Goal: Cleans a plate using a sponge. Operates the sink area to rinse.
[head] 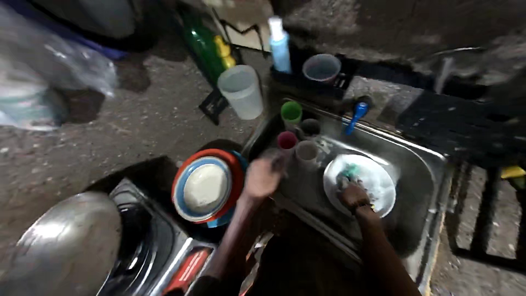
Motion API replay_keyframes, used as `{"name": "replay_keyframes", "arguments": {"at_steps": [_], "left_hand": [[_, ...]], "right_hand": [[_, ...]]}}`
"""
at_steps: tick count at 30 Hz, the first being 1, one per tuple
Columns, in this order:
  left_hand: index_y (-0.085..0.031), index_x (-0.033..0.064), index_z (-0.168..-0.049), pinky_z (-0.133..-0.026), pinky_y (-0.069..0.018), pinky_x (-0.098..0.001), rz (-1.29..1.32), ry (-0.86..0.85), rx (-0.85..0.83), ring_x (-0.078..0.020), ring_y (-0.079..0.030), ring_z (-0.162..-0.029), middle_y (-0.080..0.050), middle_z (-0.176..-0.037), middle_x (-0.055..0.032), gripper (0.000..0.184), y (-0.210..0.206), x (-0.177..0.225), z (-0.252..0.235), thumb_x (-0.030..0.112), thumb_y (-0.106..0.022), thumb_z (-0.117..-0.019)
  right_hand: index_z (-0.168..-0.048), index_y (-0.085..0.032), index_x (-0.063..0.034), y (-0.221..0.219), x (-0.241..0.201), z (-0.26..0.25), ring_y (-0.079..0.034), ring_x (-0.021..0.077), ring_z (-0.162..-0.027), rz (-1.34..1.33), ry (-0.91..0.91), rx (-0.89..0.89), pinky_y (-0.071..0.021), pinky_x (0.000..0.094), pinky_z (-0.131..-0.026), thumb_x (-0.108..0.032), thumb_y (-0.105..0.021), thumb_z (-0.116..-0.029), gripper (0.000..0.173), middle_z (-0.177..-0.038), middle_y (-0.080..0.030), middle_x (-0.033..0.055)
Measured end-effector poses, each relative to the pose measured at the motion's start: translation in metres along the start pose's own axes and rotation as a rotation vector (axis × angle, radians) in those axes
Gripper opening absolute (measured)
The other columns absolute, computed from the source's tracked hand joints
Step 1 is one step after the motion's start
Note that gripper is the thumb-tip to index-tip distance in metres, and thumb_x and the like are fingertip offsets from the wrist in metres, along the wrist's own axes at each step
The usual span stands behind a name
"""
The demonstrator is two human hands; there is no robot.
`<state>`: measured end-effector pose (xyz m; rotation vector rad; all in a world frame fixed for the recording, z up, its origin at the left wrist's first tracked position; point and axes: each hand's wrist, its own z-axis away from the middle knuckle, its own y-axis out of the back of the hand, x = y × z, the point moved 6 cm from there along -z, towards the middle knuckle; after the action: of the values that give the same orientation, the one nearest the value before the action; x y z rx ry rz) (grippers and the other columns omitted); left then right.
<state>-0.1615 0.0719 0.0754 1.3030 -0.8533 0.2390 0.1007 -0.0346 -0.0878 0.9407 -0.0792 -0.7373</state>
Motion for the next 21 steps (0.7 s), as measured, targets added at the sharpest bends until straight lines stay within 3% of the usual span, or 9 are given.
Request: {"name": "replay_keyframes", "arguments": {"at_steps": [2,5,7,10,13,16,18,21], "left_hand": [[-0.066,0.0095,-0.125,-0.092,-0.0546,-0.0578,-0.166,0.198,0.182,-0.0314,-0.068,-0.106,-0.07,-0.116,-0.0144,0.029,0.06,-0.035,0.021,0.027,-0.062,-0.1015],[-0.058,0.0004,-0.139,-0.105,-0.0405,-0.0707,-0.365,0.471,0.347,-0.0511,-0.049,-0.133,-0.055,-0.141,-0.0303,0.053,0.12,-0.088,0.063,0.029,-0.071,-0.0968],[-0.052,-0.0014,-0.145,-0.107,-0.037,-0.0731,-0.424,0.592,0.319,-0.057,-0.041,-0.137,-0.047,-0.146,-0.0356,0.063,0.132,-0.117,0.085,0.03,-0.073,-0.0949],[-0.048,-0.0019,-0.147,-0.108,-0.0348,-0.0734,-0.411,0.66,0.266,-0.0583,-0.039,-0.138,-0.042,-0.148,-0.0376,0.064,0.13,-0.131,0.096,0.02,-0.075,-0.0924],[-0.042,-0.0007,-0.151,-0.106,-0.0359,-0.0738,-0.394,0.706,0.244,-0.0591,-0.039,-0.137,-0.04,-0.15,-0.0384,0.074,0.127,-0.134,0.093,0.027,-0.076,-0.0925],[-0.028,0.0013,-0.158,-0.101,-0.0411,-0.0728,-0.408,0.799,0.262,-0.0587,-0.045,-0.133,-0.042,-0.147,-0.039,0.09,0.129,-0.135,0.085,0.03,-0.079,-0.0901],[-0.028,0.0035,-0.158,-0.1,-0.0418,-0.0732,-0.407,0.816,0.275,-0.0586,-0.046,-0.132,-0.043,-0.146,-0.0387,0.089,0.13,-0.138,0.082,0.025,-0.08,-0.0892],[-0.03,-0.002,-0.157,-0.105,-0.0317,-0.0767,-0.421,0.695,0.3,-0.0604,-0.036,-0.139,-0.037,-0.15,-0.0404,0.088,0.13,-0.118,0.075,0.011,-0.08,-0.0851]], "right_hand": [[-0.15,-0.049,-0.0037,0.007,-0.004,0.002,-0.042,0.0468,-0.144,-0.004,-0.042,0.036,-0.0376,0.0632,-0.114,-0.038,-0.06,-0.101,0.06,-0.153,-0.046,0.0291],[-0.155,-0.043,-0.0047,0.022,-0.002,0.008,-0.025,0.0494,-0.152,-0.012,-0.091,0.202,-0.0253,0.0675,-0.119,-0.039,-0.06,-0.1001,0.067,-0.161,-0.033,0.0297],[-0.155,-0.043,-0.0053,0.025,-0.002,0.011,-0.021,0.0519,-0.152,-0.001,0.007,0.337,-0.0213,0.0701,-0.119,-0.038,-0.061,-0.0982,0.068,-0.164,-0.027,0.0307],[-0.157,-0.04,-0.0033,0.019,-0.02,0.012,-0.026,0.0472,-0.152,0.081,0.208,0.305,-0.0219,0.0679,-0.12,-0.032,-0.058,-0.1003,0.066,-0.162,-0.033,0.0281],[-0.155,-0.044,-0.005,-0.004,-0.03,0.001,-0.028,0.0382,-0.154,0.109,0.299,0.175,-0.0231,0.0629,-0.122,-0.03,-0.053,-0.1033,0.058,-0.163,-0.038,0.0194],[-0.157,-0.039,-0.0037,-0.01,-0.018,-0.005,-0.024,0.042,-0.155,0.095,0.194,0.076,-0.0175,0.0652,-0.123,-0.038,-0.051,-0.1037,0.064,-0.164,-0.032,0.024],[-0.159,-0.036,-0.0079,-0.009,-0.003,-0.007,-0.022,0.0454,-0.154,0.088,0.113,0.062,-0.0181,0.0673,-0.121,-0.039,-0.059,-0.0994,0.071,-0.164,-0.029,0.0259],[-0.162,-0.031,-0.0109,-0.011,0.01,-0.007,-0.018,0.0479,-0.155,0.075,0.039,0.03,-0.0173,0.0692,-0.121,-0.037,-0.062,-0.0986,0.075,-0.166,-0.024,0.0273]]}}
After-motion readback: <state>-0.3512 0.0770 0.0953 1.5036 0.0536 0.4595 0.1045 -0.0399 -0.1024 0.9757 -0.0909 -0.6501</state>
